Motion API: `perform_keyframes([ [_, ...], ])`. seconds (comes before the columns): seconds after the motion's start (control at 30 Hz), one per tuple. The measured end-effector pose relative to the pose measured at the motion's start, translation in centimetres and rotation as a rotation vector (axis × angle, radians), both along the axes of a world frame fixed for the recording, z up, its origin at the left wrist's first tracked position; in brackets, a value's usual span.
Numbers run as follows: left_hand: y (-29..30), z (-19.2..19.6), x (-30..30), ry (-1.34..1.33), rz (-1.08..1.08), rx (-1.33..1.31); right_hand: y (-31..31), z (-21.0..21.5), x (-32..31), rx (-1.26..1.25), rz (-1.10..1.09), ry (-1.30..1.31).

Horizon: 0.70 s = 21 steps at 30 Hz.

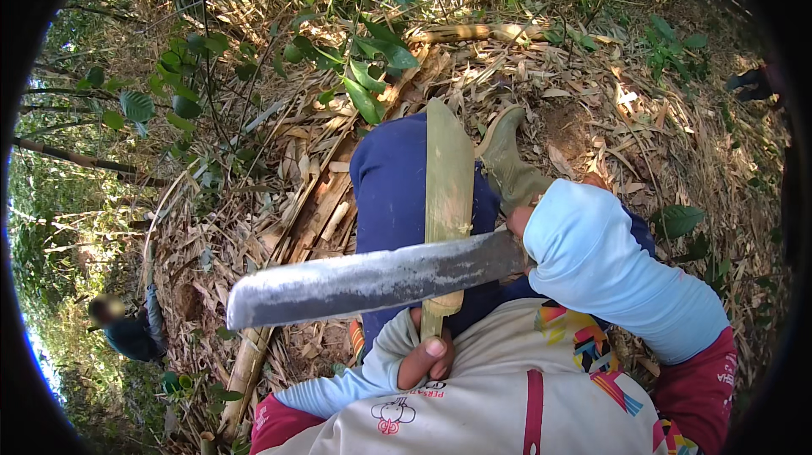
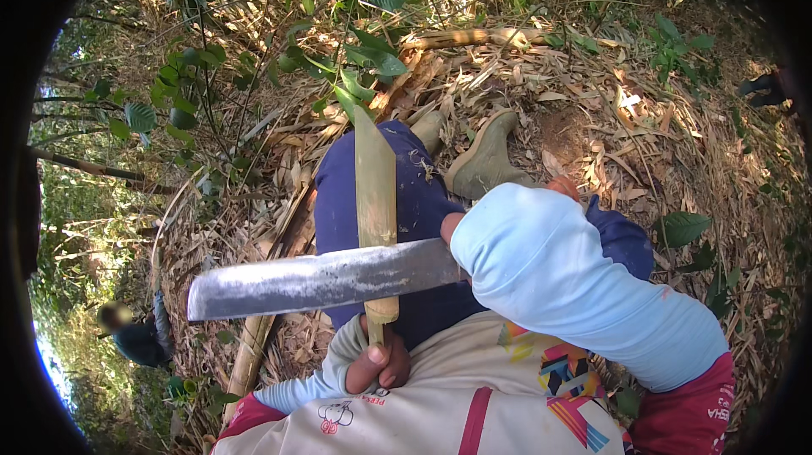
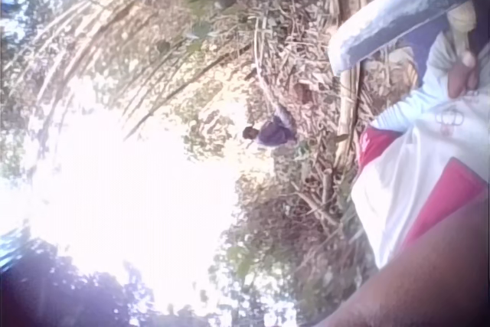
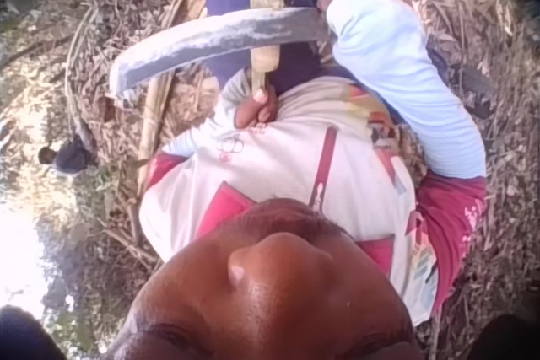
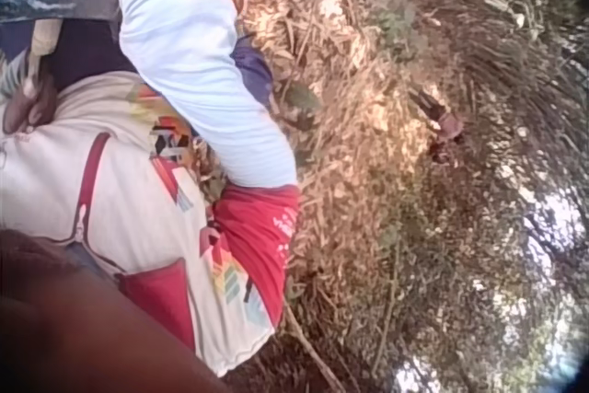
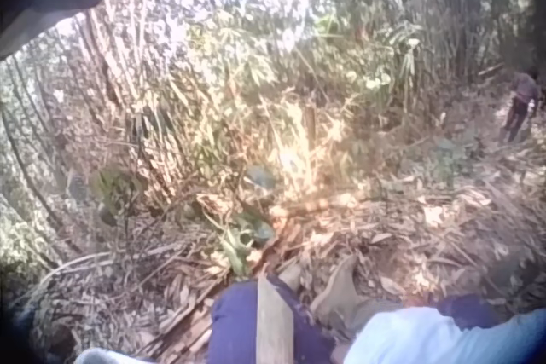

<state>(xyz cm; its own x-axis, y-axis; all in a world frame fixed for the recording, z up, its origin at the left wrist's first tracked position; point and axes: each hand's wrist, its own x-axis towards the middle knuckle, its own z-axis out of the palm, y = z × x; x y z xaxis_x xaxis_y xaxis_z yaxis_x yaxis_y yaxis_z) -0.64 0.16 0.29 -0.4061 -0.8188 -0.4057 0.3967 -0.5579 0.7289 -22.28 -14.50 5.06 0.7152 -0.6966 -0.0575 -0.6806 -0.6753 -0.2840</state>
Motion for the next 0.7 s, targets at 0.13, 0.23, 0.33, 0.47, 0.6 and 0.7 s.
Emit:
perform_keyframes([
  [0.13,-0.1,0.0,-0.1,-0.006,0.004,-0.011,-1.0,0.4,-0.1,-0.010,-0.067,-0.077],
  [0.23,-0.1,0.1,-0.1,0.002,-0.003,-0.013,-0.3,1.0,0.2,0.069,-0.044,0.056],
  [0.33,-0.1,0.2,-0.2,-0.001,0.023,-0.016,-0.3,0.4,0.1,0.061,-0.028,0.037],
  [0.47,-0.2,0.1,-0.2,0.008,0.004,-0.020,-0.9,-0.2,-0.4,-0.085,-0.053,-0.086],
  [0.6,-0.1,0.3,-0.3,-0.006,0.012,-0.016,-0.3,0.1,0.0,0.006,-0.042,0.121],
  [0.7,0.2,-0.4,-0.1,0.007,0.012,-0.004,-1.6,0.3,-0.2,0.057,-0.168,-0.065],
])
